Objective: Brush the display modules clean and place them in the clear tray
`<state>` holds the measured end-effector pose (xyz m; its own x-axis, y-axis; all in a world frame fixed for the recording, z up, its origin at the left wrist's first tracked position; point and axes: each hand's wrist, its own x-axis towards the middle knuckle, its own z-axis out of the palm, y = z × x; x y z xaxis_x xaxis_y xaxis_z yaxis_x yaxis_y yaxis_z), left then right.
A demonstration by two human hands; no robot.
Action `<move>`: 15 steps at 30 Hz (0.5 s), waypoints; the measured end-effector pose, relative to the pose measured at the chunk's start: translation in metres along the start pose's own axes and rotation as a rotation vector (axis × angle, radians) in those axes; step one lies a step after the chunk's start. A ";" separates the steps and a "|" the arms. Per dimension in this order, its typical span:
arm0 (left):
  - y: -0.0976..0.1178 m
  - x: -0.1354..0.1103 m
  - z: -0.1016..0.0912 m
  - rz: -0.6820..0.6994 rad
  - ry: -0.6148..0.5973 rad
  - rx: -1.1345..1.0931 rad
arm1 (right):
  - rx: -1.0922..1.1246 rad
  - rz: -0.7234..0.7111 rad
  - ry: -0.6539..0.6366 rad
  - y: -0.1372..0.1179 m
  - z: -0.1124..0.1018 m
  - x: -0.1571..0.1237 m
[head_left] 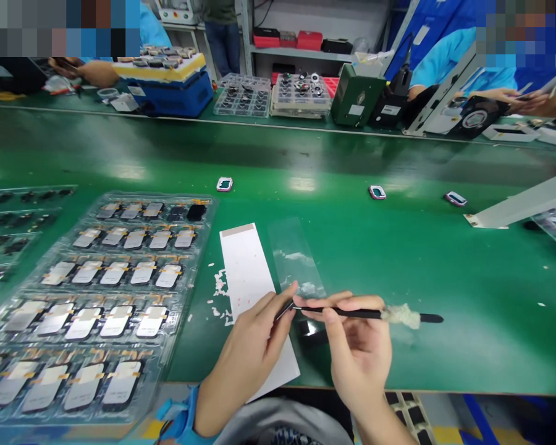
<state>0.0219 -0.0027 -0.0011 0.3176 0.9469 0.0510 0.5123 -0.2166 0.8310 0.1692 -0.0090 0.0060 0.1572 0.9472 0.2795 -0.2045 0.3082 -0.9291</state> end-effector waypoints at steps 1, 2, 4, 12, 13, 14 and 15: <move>0.000 0.000 0.000 -0.012 0.001 0.016 | -0.010 -0.011 -0.003 0.001 0.002 0.000; 0.000 0.001 0.000 -0.019 0.008 0.027 | -0.023 -0.029 -0.011 0.001 0.004 0.000; -0.001 0.002 0.001 -0.026 0.021 0.030 | -0.055 -0.075 -0.024 0.003 0.008 0.000; -0.006 0.005 0.001 -0.023 0.043 -0.048 | -0.079 -0.126 -0.034 0.011 0.015 0.003; -0.006 0.005 0.001 -0.019 0.042 -0.060 | -0.078 -0.122 -0.035 0.011 0.015 0.003; -0.007 0.004 0.000 -0.016 0.039 -0.069 | -0.074 -0.117 -0.035 0.012 0.015 0.004; -0.007 0.004 0.000 -0.012 0.038 -0.077 | -0.070 -0.115 -0.036 0.012 0.014 0.004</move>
<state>0.0198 0.0025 -0.0068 0.2805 0.9579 0.0606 0.4523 -0.1876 0.8719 0.1534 -0.0007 -0.0005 0.1405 0.9090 0.3925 -0.1191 0.4091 -0.9047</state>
